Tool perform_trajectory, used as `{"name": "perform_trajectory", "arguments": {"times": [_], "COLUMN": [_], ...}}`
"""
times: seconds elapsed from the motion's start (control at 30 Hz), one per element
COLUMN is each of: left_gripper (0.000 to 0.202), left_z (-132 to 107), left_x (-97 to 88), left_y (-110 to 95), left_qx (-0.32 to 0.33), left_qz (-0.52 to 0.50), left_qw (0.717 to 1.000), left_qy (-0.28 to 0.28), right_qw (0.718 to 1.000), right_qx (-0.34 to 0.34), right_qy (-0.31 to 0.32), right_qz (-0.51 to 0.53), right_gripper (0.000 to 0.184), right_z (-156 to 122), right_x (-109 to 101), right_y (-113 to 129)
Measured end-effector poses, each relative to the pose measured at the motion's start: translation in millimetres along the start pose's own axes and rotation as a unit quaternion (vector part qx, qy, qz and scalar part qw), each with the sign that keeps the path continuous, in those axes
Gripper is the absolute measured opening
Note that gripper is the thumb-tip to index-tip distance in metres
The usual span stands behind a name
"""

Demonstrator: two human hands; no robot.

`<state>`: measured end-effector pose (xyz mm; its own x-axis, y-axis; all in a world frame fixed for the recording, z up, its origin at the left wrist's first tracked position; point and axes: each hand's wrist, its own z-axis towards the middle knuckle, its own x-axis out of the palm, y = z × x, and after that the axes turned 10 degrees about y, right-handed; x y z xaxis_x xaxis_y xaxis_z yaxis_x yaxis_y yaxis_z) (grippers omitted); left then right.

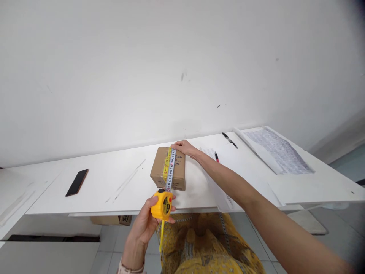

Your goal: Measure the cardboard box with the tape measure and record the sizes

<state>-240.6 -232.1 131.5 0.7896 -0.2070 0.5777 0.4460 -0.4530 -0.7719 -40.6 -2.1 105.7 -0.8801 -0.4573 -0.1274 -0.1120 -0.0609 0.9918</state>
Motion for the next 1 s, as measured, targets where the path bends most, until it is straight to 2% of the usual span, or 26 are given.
{"name": "perform_trajectory", "arguments": {"times": [0.13,0.23,0.3,0.43,0.53,0.6,0.7,1.0], "left_gripper": [0.042,0.047,0.05,0.048,0.043,0.042,0.042,0.048], "left_z": [-3,-6,-3,24,56,76,92,103], "left_x": [-10.5,-27.0,-41.3,-71.5,-89.8,-98.5,-106.3,-113.5], "left_y": [-19,-52,-80,-132,-156,-163,-162,-140], "left_qx": [0.016,0.05,0.066,0.081,0.075,0.057,0.033,-0.029], "left_qz": [0.031,0.08,0.118,0.184,0.23,0.256,0.267,0.271], "left_qw": [0.999,0.996,0.991,0.979,0.97,0.965,0.963,0.959], "left_qy": [0.011,0.008,-0.007,-0.039,-0.033,-0.009,0.015,0.071], "right_qw": [0.999,0.996,0.996,0.996,0.995,0.994,0.992,0.991], "right_qx": [-0.018,-0.061,-0.079,-0.085,-0.084,-0.078,-0.065,-0.048], "right_qy": [-0.039,-0.066,-0.049,-0.006,-0.038,-0.074,-0.102,-0.09], "right_qz": [-0.029,-0.018,-0.001,0.025,0.032,0.016,-0.02,-0.085], "right_gripper": [0.03,0.027,0.026,0.024,0.025,0.026,0.025,0.026], "right_z": [-6,-33,-62,-116,-137,-141,-140,-131], "right_x": [-8,-16,-15,11,38,51,59,69], "right_y": [15,34,43,36,16,3,-8,-9]}}
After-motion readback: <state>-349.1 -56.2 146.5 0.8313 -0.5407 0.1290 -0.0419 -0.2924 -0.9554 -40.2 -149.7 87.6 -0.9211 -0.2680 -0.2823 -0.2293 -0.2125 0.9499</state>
